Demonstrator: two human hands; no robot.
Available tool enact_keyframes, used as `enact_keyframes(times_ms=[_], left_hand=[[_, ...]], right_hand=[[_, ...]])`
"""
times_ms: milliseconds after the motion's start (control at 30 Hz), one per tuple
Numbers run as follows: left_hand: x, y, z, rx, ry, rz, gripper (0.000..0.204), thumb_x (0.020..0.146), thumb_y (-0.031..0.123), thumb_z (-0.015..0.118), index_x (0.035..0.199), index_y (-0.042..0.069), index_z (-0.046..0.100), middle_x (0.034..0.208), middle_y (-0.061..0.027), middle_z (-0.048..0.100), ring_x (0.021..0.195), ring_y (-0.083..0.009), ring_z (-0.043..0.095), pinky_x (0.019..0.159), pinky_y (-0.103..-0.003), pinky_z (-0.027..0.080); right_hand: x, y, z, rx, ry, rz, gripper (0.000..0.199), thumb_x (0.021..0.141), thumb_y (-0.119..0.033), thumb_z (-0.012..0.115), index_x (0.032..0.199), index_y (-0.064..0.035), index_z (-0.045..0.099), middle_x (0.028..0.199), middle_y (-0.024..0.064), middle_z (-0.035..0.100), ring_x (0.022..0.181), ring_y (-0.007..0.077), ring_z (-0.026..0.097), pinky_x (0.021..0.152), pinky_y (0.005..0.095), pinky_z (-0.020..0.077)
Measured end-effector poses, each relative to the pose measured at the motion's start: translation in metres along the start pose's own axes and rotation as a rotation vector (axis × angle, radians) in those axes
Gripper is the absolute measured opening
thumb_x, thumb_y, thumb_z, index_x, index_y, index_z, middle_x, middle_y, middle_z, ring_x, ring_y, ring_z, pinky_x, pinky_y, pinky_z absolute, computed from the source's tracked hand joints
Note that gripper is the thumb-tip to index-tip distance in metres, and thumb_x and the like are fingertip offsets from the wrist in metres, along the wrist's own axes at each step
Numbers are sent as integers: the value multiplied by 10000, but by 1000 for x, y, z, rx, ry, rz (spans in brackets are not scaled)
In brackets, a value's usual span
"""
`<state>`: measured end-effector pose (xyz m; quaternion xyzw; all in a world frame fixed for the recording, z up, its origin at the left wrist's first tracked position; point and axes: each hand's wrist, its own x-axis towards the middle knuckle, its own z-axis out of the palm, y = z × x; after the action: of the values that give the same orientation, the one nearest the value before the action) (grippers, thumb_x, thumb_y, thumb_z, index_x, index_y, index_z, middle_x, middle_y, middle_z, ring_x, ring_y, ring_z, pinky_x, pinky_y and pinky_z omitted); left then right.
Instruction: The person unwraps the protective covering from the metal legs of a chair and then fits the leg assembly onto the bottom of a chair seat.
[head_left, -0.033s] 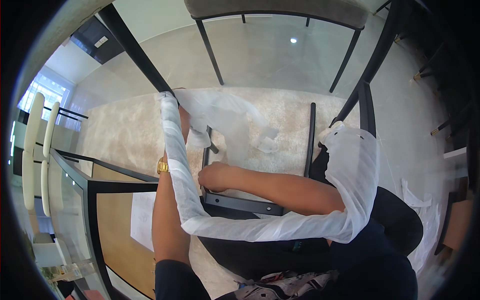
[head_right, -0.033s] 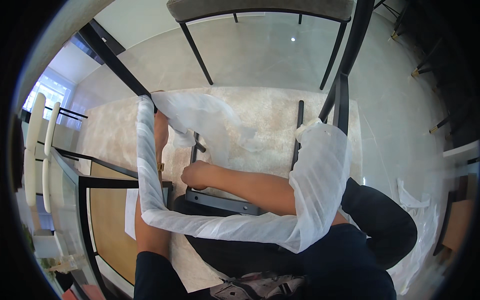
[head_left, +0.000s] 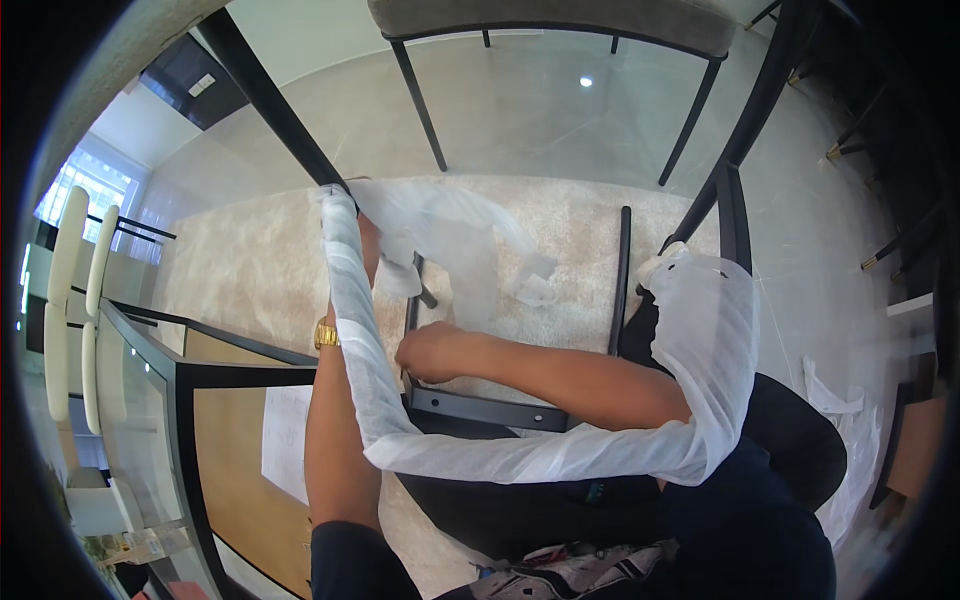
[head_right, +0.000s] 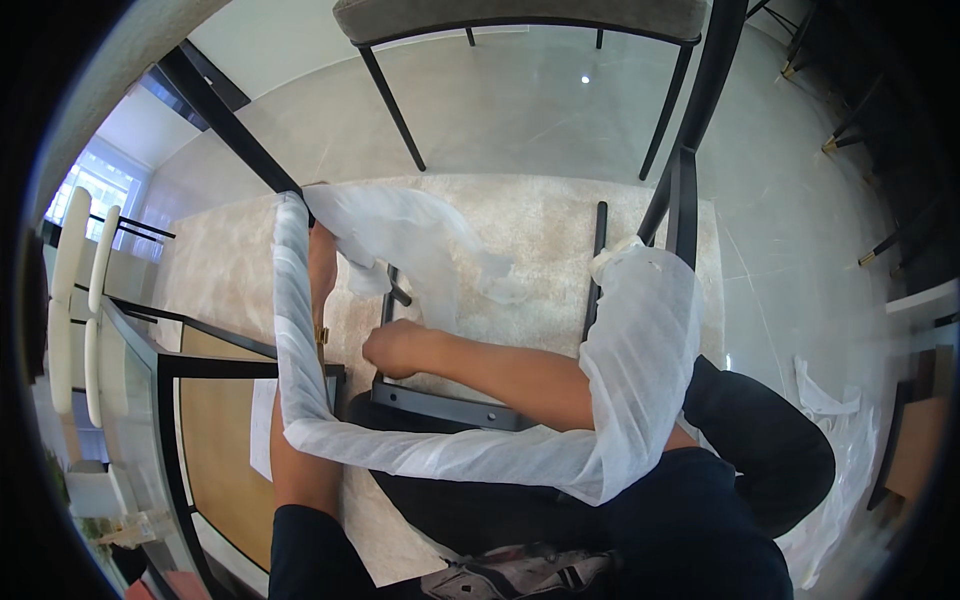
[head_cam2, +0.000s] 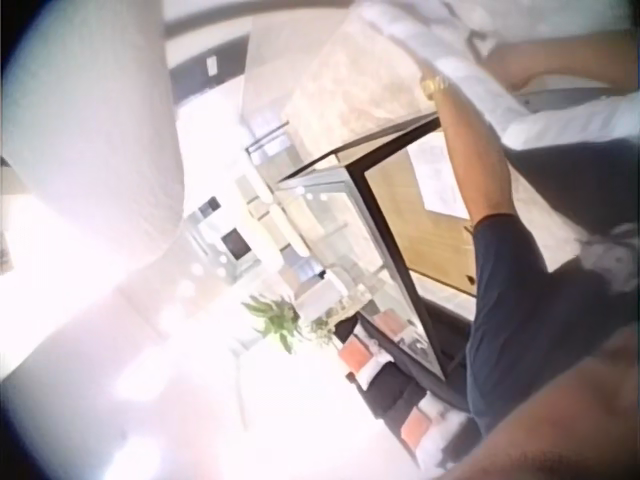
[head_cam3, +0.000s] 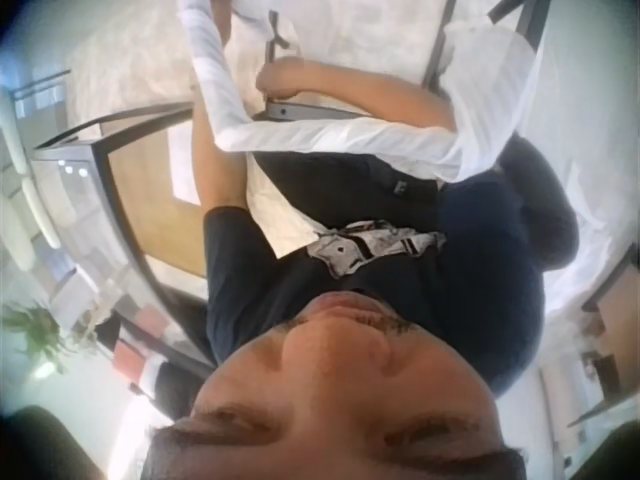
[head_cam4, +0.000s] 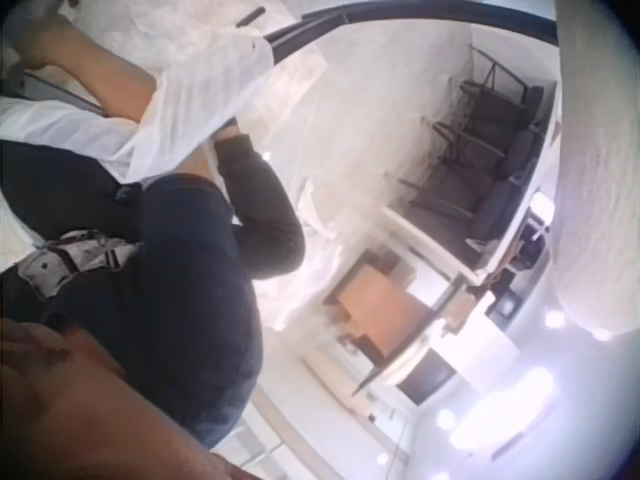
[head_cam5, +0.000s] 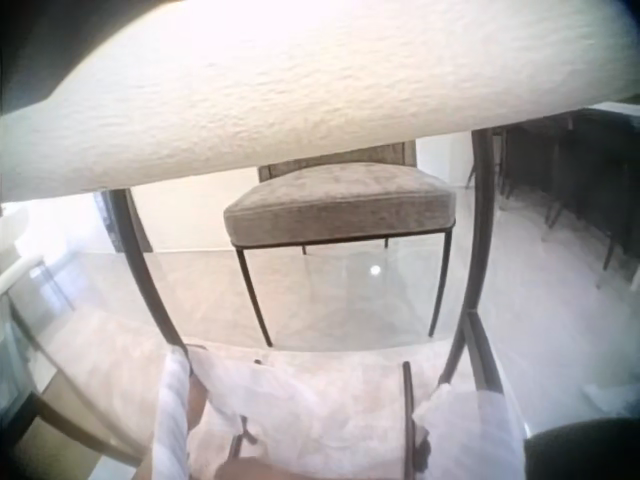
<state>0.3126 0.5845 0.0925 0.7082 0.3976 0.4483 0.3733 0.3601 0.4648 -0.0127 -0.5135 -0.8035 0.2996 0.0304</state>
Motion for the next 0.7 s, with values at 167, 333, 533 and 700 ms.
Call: enact_keyframes(times_ms=[167, 333, 533, 700], left_hand=[[2, 4, 16, -31, -33, 45, 190, 991, 213, 647, 1103, 68, 600, 1047, -39, 680, 972, -160, 590, 907, -323, 469], [0, 9, 7, -51, -43, 81, 201, 982, 224, 666, 1094, 70, 599, 1048, -36, 685, 969, -156, 589, 911, -325, 467], [-6, 10, -8, -67, -71, 141, 217, 972, 237, 689, 1082, 74, 597, 1050, -33, 691, 966, -151, 588, 915, -327, 465], [-4, 16, -1, -95, -73, 175, 232, 963, 248, 709, 1072, 77, 595, 1051, -30, 695, 964, -146, 587, 919, -329, 463]], right_hand=[[-11, 65, -1, 566, 642, 395, 461, 926, -335, 644, 1283, -49, 585, 1148, 174, 687, 1127, 339, 647, 940, 432, 495], [11, 68, -23, 721, 670, 122, 690, 928, -449, 668, 1395, 12, 455, 1137, 240, 675, 1132, 377, 636, 961, 421, 477], [17, 64, -24, 576, 554, 119, 523, 904, -417, 687, 1072, 76, 655, 949, 300, 691, 922, 457, 675, 825, 499, 515], [27, 84, 2, 477, 640, 112, 477, 880, -373, 717, 995, 87, 663, 911, 312, 683, 898, 469, 670, 814, 506, 523]])
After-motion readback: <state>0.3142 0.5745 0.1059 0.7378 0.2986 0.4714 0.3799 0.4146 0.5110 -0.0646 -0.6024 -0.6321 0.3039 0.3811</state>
